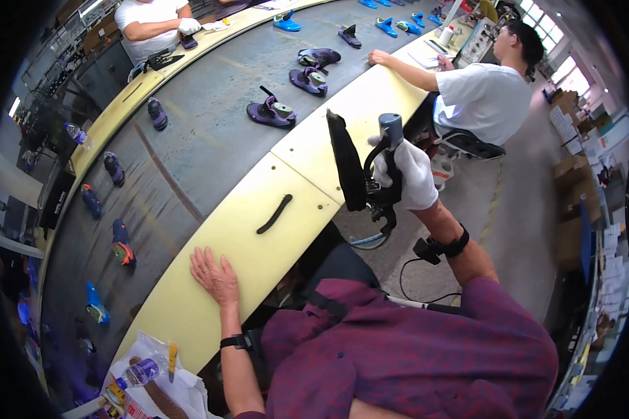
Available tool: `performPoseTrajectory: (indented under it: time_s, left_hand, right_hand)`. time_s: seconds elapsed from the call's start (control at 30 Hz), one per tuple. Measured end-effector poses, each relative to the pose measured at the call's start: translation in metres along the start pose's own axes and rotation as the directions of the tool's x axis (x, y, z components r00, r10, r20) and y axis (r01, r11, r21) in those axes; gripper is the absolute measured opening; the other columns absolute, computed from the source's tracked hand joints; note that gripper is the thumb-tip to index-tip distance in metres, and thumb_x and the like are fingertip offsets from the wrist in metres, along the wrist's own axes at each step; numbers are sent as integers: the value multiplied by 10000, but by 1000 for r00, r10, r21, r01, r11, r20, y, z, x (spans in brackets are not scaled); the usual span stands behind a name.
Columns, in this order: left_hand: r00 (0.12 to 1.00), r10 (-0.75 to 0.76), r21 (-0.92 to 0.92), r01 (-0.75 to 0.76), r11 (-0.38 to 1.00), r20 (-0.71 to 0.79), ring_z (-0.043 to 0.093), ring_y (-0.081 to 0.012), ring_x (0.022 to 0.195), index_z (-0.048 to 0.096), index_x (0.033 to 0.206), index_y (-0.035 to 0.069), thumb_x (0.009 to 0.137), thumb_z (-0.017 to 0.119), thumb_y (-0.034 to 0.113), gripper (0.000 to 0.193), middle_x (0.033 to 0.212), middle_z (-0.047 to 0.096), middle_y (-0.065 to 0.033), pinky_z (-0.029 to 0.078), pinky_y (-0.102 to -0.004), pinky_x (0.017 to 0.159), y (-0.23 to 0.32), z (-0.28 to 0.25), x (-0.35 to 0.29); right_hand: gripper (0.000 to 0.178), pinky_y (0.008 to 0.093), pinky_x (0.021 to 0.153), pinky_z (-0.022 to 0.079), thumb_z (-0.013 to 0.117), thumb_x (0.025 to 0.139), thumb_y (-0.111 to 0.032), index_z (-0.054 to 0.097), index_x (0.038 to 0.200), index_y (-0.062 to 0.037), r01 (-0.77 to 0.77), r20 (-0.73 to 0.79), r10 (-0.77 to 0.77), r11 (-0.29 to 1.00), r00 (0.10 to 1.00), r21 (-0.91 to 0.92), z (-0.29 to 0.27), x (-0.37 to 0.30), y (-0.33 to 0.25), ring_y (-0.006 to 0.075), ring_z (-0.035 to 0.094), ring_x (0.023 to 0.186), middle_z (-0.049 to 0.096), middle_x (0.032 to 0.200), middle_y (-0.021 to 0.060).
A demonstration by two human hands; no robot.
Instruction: The recorder uses an electric tool to fasten or process shoe outsoles on a manufacturing assembly line.
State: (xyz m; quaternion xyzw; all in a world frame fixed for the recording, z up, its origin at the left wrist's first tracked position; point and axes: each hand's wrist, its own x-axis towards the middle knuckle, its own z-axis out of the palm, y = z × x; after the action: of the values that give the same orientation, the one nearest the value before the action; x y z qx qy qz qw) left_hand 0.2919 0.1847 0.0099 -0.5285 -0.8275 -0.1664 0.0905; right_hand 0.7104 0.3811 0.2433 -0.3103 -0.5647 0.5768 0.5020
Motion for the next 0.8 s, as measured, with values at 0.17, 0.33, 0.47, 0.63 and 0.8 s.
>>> performPoseTrajectory:
  time_s: [0.17,0.33,0.47,0.63,0.8]
  left_hand:
    - [984,-125,-463,171,870,128,587,-306,1279,659,1266,27,1021,661,208,304,1310,656,-179,428,-467,1106,62,-38,28]
    - [966,83,-881,187,435,247,670,-139,812,657,1092,4,1048,642,94,102,889,690,-48,545,-289,782,202,-132,53]
    - [972,191,-901,44,431,139,704,-225,773,659,1047,34,1016,685,115,91,840,706,-99,551,-350,723,251,-160,58]
    - [900,305,-938,238,250,310,630,-93,803,647,1079,-2,1048,696,145,157,885,691,-33,522,-271,744,279,-177,55]
    - [871,332,-927,298,228,361,628,-84,826,654,1101,-3,1048,704,176,193,900,686,-22,523,-262,755,289,-171,52]
  right_hand:
    - [718,258,620,419,479,1101,-590,587,1340,78,-81,-5,82,989,997,126,-14,1,-18,100,513,655,576,813,6]
    - [745,250,603,405,450,1103,-604,586,1354,85,-139,23,137,975,990,176,-18,1,-22,103,509,645,578,813,-4]
    - [741,249,590,406,460,1102,-598,594,1351,87,-139,33,135,975,990,173,-26,3,-21,107,511,634,590,819,-2]
    - [725,258,598,411,481,1100,-583,590,1357,86,-108,51,101,981,994,163,-32,3,-18,110,524,649,601,829,7]
    - [721,264,615,418,507,1091,-582,589,1358,82,-79,67,70,989,995,129,-28,6,-23,113,532,665,602,832,16]
